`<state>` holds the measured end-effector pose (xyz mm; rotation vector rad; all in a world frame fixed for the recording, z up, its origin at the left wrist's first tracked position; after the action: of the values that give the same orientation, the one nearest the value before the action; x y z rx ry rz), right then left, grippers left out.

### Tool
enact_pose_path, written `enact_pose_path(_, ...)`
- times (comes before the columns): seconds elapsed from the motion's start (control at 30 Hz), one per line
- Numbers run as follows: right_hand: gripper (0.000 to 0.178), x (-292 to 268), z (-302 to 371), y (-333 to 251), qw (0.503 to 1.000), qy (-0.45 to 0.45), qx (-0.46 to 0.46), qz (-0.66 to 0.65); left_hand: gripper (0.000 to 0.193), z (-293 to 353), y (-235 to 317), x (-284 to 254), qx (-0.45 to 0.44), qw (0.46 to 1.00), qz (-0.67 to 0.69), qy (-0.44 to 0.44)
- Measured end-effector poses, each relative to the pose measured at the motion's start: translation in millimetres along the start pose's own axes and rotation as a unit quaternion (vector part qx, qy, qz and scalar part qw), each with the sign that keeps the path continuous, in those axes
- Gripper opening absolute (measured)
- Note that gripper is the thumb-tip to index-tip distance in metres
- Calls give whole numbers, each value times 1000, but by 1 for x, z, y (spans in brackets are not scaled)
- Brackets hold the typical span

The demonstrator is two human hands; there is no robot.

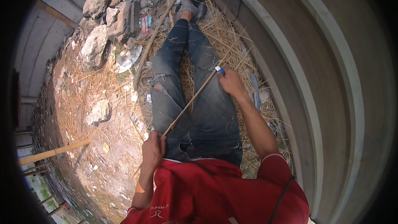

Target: The person sits on straw and uses a knife to shave a long, thin bamboo stick. They hold the stick with their left hand and scrape along its length with the knife in their right hand, removing thin strips of material.

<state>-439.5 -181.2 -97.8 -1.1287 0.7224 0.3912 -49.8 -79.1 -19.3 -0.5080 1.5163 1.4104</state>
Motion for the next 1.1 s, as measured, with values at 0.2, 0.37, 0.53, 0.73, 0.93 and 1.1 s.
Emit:
enact_pose_path(0.2,39,-5,1,5,998,42,39,-15,18,2,2,-2,5,1000,10,10)
enact_pose_path(0.37,38,6,-1,2,999,-12,26,-25,17,2,1,1,2,1000,-3,0)
enact_pose_path(0.53,36,20,17,-33,994,-83,-66,36,17,1,2,4,9,1000,-1,-3)
enact_pose_path(0.73,37,23,32,-47,990,-95,-61,81,18,-6,6,17,-17,999,-17,-35)
enact_pose_path(0.93,37,25,37,-49,987,-108,-51,106,17,-10,8,16,-14,999,13,-29)
enact_pose_path(1.1,38,29,42,-51,985,-136,-65,89,13,-13,6,14,-9,999,40,-22)
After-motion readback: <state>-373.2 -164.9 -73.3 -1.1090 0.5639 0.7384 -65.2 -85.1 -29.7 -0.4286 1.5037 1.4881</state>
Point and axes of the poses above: each hand's wrist, its own z-axis away from the middle knuckle, its own x-axis out of the palm, y = z × x, the point moved 10 cm from there along -z, towards the middle knuckle, and after that the axes turned 1 degree about x, right-handed, at the moved point
